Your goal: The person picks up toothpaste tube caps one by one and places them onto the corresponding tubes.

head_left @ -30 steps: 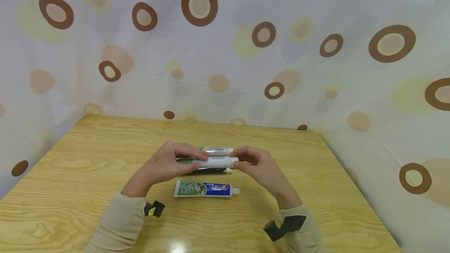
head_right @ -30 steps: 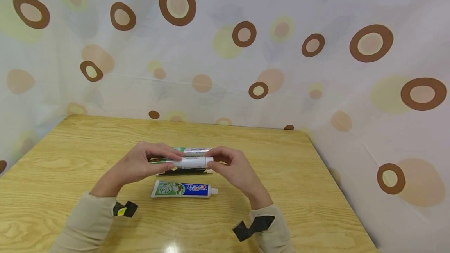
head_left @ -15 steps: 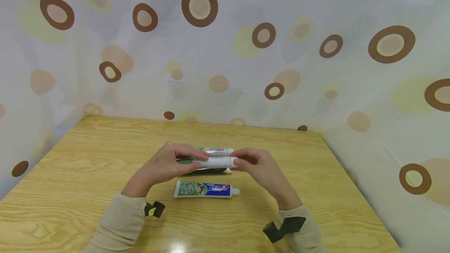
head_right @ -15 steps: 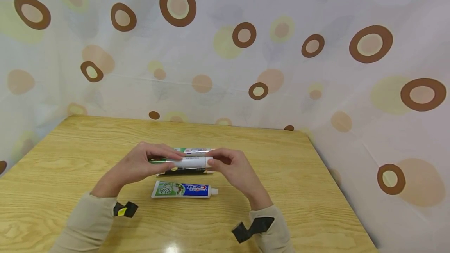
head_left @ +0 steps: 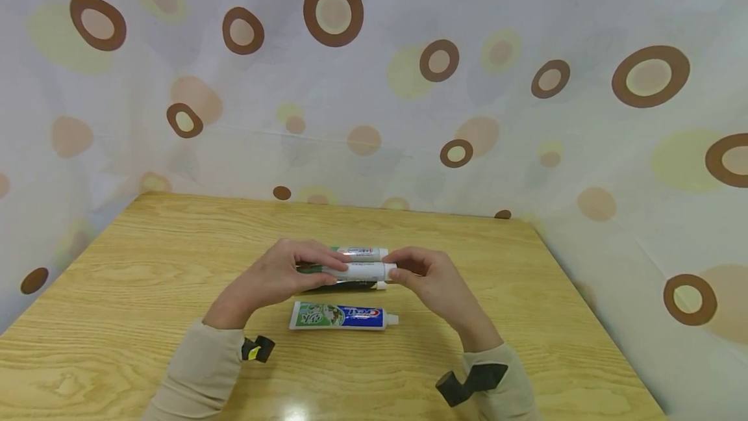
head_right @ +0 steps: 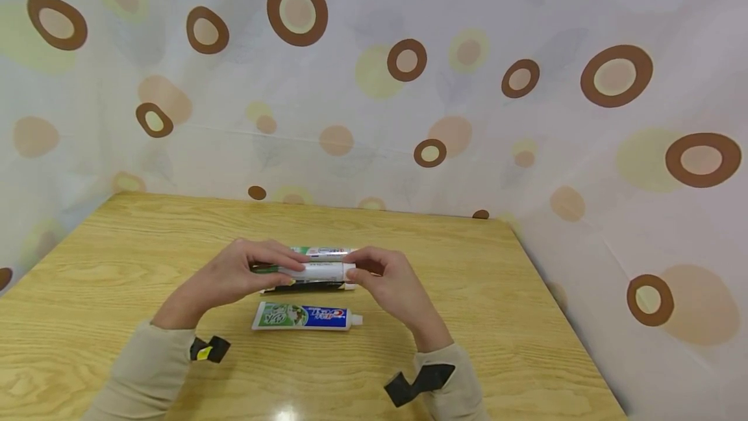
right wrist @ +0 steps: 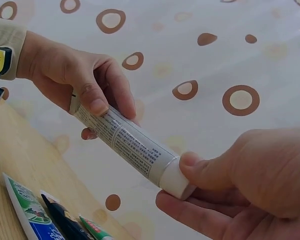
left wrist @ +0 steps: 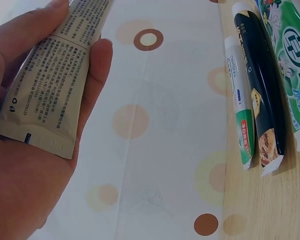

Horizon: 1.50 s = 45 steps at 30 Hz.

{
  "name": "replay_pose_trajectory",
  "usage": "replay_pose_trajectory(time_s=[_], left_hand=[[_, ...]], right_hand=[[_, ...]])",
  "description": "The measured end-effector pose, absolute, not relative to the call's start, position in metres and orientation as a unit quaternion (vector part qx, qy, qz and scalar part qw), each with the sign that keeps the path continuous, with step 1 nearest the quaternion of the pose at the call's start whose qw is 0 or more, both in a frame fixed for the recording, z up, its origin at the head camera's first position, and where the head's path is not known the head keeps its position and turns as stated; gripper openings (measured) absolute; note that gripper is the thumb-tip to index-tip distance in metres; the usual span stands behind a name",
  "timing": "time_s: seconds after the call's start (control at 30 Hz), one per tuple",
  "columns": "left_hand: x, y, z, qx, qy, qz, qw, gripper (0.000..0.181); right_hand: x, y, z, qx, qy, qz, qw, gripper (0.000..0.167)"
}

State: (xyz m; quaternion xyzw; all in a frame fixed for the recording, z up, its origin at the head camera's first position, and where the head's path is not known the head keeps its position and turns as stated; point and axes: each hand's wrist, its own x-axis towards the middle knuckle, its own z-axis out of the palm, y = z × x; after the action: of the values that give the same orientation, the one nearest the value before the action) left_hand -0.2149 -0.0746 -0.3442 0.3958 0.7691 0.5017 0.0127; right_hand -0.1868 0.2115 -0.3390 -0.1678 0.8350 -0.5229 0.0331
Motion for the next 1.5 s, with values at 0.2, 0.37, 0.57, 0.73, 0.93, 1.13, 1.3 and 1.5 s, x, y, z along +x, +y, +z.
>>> replay_pose_trajectory(time_s=[0.2, 0.37, 0.57, 0.73, 0.93, 1.13, 1.3, 1.5], left_hand=[[-0.215, -0.072, -0.345, 0.398, 0.768, 0.502, 0.015, 0.024], [-0.214, -0.071, -0.345, 0.402, 0.773, 0.491, 0.005, 0.024], [-0.214, -0.071, -0.346, 0.403, 0.774, 0.488, -0.007, 0.025], [-0.215, -0.072, -0.347, 0.394, 0.769, 0.504, 0.004, 0.024], [-0.218, -0.073, -0.347, 0.371, 0.773, 0.515, 0.014, 0.023], [-0.219, -0.077, -0.348, 0.364, 0.783, 0.504, 0.027, 0.023], [-0.218, -0.084, -0.348, 0.368, 0.790, 0.490, 0.019, 0.023], [-0.217, -0.093, -0.349, 0.392, 0.784, 0.482, 0.002, 0.023]], right_hand=[[-0.186, 0.211, -0.339, -0.153, 0.837, -0.524, 0.037, 0.020], [-0.186, 0.210, -0.339, -0.143, 0.835, -0.530, 0.045, 0.020], [-0.188, 0.212, -0.340, -0.131, 0.839, -0.527, 0.043, 0.018], [-0.189, 0.214, -0.342, -0.131, 0.832, -0.536, 0.050, 0.021], [-0.191, 0.218, -0.344, -0.141, 0.814, -0.561, 0.057, 0.026], [-0.191, 0.220, -0.344, -0.149, 0.801, -0.576, 0.059, 0.028], [-0.189, 0.223, -0.343, -0.143, 0.799, -0.582, 0.051, 0.031], [-0.186, 0.223, -0.342, -0.134, 0.796, -0.586, 0.064, 0.028]])
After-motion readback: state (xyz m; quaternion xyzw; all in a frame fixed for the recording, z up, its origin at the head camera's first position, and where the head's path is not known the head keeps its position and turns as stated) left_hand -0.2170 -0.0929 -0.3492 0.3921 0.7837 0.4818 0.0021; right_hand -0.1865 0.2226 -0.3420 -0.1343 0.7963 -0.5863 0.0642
